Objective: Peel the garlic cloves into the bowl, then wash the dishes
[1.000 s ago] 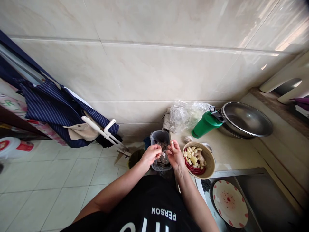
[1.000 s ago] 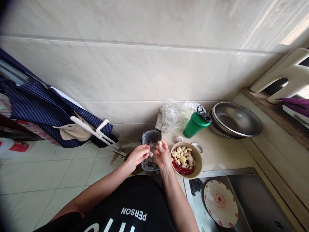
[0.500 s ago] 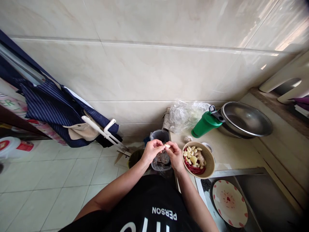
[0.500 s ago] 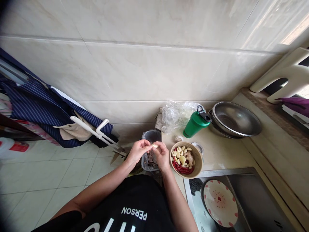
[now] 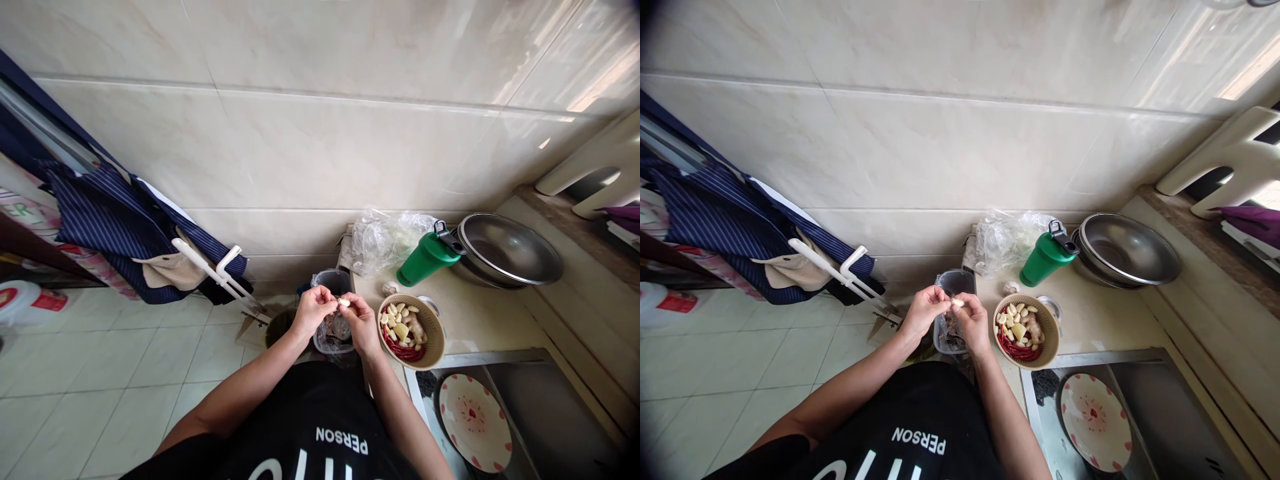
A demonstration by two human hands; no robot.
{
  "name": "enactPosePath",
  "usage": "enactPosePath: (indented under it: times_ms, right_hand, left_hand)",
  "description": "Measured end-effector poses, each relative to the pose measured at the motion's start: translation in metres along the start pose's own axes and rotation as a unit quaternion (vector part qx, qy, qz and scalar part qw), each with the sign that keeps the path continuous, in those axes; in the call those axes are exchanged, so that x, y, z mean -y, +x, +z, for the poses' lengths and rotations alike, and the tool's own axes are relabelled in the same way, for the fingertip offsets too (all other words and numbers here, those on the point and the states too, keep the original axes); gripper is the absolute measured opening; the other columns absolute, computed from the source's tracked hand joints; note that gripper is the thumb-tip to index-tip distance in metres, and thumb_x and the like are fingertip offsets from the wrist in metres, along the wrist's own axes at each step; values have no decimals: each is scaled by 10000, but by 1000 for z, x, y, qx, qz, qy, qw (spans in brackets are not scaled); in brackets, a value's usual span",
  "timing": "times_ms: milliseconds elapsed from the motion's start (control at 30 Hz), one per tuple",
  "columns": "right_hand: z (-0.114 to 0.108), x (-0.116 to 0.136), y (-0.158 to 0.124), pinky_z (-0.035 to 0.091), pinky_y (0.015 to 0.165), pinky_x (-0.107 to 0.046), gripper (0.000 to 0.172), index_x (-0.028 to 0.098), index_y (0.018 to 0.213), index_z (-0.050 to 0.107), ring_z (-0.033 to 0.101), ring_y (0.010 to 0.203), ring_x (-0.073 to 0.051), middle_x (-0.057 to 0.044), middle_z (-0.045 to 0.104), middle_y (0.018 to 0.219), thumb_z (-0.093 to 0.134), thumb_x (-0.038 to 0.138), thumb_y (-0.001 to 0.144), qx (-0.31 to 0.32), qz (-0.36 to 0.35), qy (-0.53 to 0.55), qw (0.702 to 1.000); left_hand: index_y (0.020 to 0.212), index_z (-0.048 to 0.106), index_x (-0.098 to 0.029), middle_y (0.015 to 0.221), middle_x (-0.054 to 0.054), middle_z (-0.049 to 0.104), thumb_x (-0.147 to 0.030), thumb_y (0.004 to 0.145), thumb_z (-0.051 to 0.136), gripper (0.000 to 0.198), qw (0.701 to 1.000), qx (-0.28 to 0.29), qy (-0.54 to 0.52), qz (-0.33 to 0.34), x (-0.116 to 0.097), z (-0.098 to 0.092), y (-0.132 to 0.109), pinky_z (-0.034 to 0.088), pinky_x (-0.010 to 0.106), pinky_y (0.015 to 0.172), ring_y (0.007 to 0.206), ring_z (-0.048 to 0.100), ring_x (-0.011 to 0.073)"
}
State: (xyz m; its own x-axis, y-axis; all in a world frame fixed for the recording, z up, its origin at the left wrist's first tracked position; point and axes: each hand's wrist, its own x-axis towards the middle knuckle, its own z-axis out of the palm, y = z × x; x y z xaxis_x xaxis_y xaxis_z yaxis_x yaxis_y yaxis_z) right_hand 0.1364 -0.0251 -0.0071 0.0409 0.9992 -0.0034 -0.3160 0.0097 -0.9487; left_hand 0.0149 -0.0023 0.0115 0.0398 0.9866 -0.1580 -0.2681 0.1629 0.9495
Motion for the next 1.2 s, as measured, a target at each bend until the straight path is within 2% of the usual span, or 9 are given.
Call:
enactPosePath:
  times_ms: [100, 200, 300, 467, 600, 733, 1033, 1133, 1200]
  right_hand:
    - [0, 3, 0, 444, 735, -264, 176, 230, 871, 639, 536, 746, -137, 9, 595, 799, 691, 274, 708, 31, 39, 43, 998]
    - [-1, 7, 0, 443, 687, -244, 247, 230, 940, 640, 533, 727, -131, 12, 609, 796, 696, 280, 705, 58, 55, 20, 997]
    - [-1, 5, -1, 412, 588, -206, 207, 214, 923, 646, 504, 660, -104, 11, 598, 780, 677, 281, 730, 70, 78, 32, 994]
    - [7, -5, -5, 282, 441, -156, 175, 218, 859, 598, 420, 530, -57, 48, 521, 671, 690, 280, 724, 31, 109, 162, 980]
    - [8, -7, -4, 298, 449, -155, 203, 213, 804, 562, 461, 566, -63, 36, 551, 719, 720, 276, 693, 7, 123, 201, 972]
    - [6, -6, 0, 267, 419, -151, 210, 206, 791, 552, 411, 513, -56, 49, 515, 632, 723, 278, 693, 0, 139, 222, 965]
    - [-3, 5, 7, 230, 383, -147, 254, 219, 762, 545, 386, 516, -50, 56, 488, 682, 761, 252, 633, -76, 115, 276, 951]
    - [-11, 7, 11, 252, 389, -134, 239, 223, 758, 549, 409, 546, -46, 52, 506, 714, 758, 247, 644, -91, 96, 308, 942]
    - [-13, 7, 13, 280, 405, -129, 237, 237, 809, 568, 420, 556, -43, 46, 528, 750, 750, 231, 658, -76, 106, 330, 935]
  left_hand:
    - [585, 457, -160, 533, -47, 527, -77, 536, 610, 181, 1000, -7, -14, -16, -1, 0, 0, 347, 185, 465, 458, 450, 52]
    - [589, 449, -160, 528, -47, 519, -70, 526, 593, 181, 999, -8, -18, -31, -2, -1, 0, 327, 180, 453, 446, 431, 45]
    - [589, 437, -162, 507, -53, 497, -62, 519, 574, 184, 998, 2, -24, -49, -3, 0, 0, 300, 173, 438, 429, 410, 38]
    - [585, 408, -172, 482, -62, 475, -82, 524, 557, 184, 997, -7, -29, -78, -2, 4, 0, 288, 180, 427, 404, 413, 43]
    - [585, 417, -169, 479, -64, 468, -98, 531, 554, 164, 997, -24, -12, -73, 2, 5, 0, 276, 175, 424, 409, 411, 41]
    - [596, 442, -162, 516, -55, 488, -101, 532, 554, 144, 998, -30, 11, -52, 5, 4, 1, 280, 171, 427, 419, 399, 33]
    - [582, 498, -153, 523, -56, 483, -93, 552, 557, 89, 997, -44, 52, -19, 12, -1, 4, 279, 170, 439, 436, 379, 38]
    - [585, 539, -151, 547, -42, 508, -85, 573, 552, 69, 995, -47, 85, 4, 19, -7, 6, 302, 174, 460, 468, 415, 56]
    - [628, 603, -154, 602, -14, 561, -92, 605, 557, 80, 991, -44, 121, 20, 22, -10, 9, 356, 185, 507, 527, 476, 83]
